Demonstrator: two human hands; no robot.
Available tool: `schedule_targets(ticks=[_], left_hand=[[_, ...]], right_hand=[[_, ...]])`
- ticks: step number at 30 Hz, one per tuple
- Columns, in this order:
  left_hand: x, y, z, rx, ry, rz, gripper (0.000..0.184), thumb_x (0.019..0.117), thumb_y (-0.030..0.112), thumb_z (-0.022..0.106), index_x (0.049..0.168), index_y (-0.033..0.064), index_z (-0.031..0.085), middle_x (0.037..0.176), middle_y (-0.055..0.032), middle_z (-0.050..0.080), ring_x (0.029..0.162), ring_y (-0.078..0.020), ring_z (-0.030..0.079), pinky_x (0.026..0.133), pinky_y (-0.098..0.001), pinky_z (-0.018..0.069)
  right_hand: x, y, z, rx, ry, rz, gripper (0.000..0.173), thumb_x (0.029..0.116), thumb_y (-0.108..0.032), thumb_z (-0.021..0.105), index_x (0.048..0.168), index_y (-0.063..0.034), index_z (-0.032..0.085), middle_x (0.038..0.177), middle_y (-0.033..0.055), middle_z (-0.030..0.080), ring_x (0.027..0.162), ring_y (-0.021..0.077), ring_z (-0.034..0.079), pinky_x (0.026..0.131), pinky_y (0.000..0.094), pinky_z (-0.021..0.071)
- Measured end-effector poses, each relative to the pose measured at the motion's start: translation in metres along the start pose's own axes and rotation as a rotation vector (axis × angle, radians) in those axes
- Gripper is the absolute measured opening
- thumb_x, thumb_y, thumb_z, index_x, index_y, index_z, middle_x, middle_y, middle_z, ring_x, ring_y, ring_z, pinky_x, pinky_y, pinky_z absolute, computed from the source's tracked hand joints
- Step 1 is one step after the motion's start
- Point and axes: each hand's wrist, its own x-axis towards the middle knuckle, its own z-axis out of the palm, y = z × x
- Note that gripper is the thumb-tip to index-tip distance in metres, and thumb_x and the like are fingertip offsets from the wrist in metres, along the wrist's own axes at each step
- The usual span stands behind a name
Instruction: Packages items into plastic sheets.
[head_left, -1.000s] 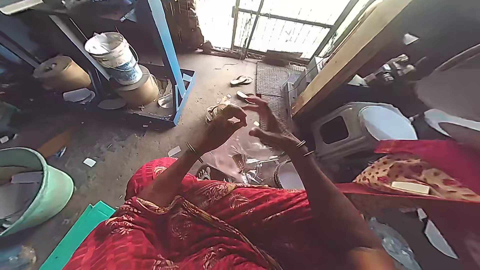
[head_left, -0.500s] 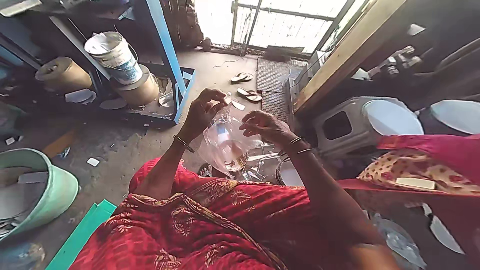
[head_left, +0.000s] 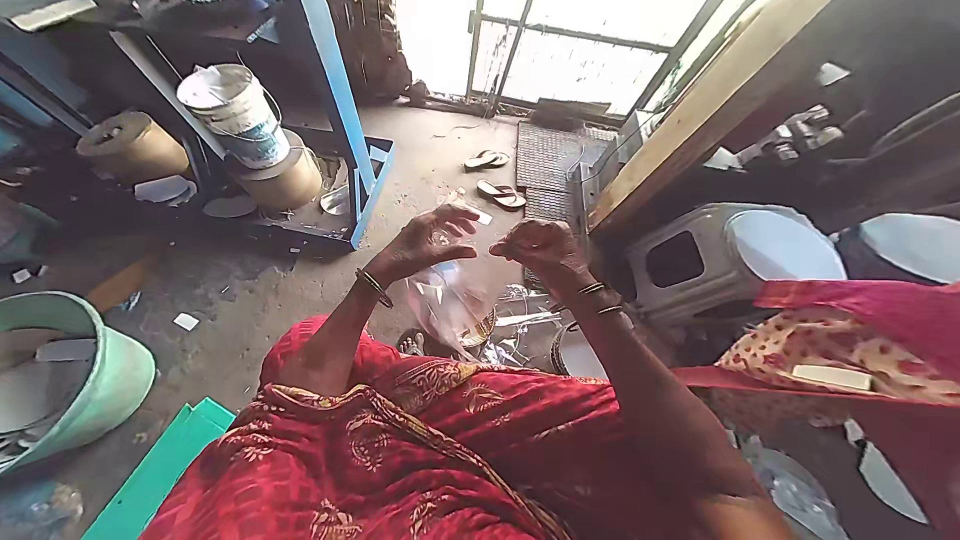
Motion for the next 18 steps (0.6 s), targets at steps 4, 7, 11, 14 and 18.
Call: schedule_targets(ticks=[4,7,11,14,18], left_hand=[[0.003,0.005,0.011,-0.1,-0.021,-0.051,0.034,0.0931,0.02,0.073,0.12,0.0008,0.069,0.105,-0.0098,0.072,0.096,-0.0129,0.067,0.092,-0.0333,0.0542],[0.005,0.004,0.019,-0.206,0.039,-0.047,0.017,0.095,0.014,0.071,0.104,0.0001,0.074,0.098,-0.0041,0.075,0.088,-0.0048,0.069,0.084,-0.0246,0.0571],[0.004,0.007,0.028,-0.24,0.088,-0.043,0.02,0.0992,0.017,0.065,0.103,-0.0018,0.068,0.094,-0.0038,0.07,0.081,-0.0058,0.066,0.076,-0.0247,0.0572],[0.002,0.02,0.031,-0.174,0.094,-0.065,0.023,0.102,0.02,0.059,0.105,-0.0018,0.065,0.093,-0.006,0.067,0.079,-0.007,0.064,0.076,-0.0252,0.0554],[0.002,0.026,0.033,-0.135,0.112,-0.014,0.026,0.1053,0.021,0.052,0.105,-0.0023,0.065,0.092,-0.0088,0.066,0.079,-0.0105,0.065,0.076,-0.0281,0.0569]], right_hand=[[-0.007,-0.012,-0.001,-0.042,-0.008,-0.009,0.018,0.0836,-0.015,0.082,0.083,-0.0079,0.066,0.069,-0.0022,0.061,0.059,0.0034,0.052,0.056,0.023,0.0437],[-0.005,-0.009,-0.003,-0.095,-0.005,-0.064,0.02,0.0828,-0.016,0.083,0.084,-0.006,0.066,0.072,-0.0009,0.062,0.063,0.0041,0.054,0.059,0.0236,0.0452],[0.002,0.003,-0.006,-0.068,-0.029,-0.062,0.025,0.0829,-0.021,0.083,0.099,-0.0044,0.071,0.091,0.0038,0.071,0.082,0.01,0.066,0.075,0.0333,0.0555],[-0.001,-0.002,-0.008,0.043,-0.044,-0.032,0.031,0.0856,-0.015,0.081,0.111,-0.004,0.067,0.095,0.0058,0.071,0.083,0.0114,0.068,0.074,0.0304,0.0579],[-0.003,-0.003,-0.008,0.202,-0.024,-0.027,0.026,0.0864,-0.013,0.078,0.109,-0.0054,0.068,0.101,0.0024,0.07,0.088,0.0082,0.067,0.078,0.0265,0.0578]])
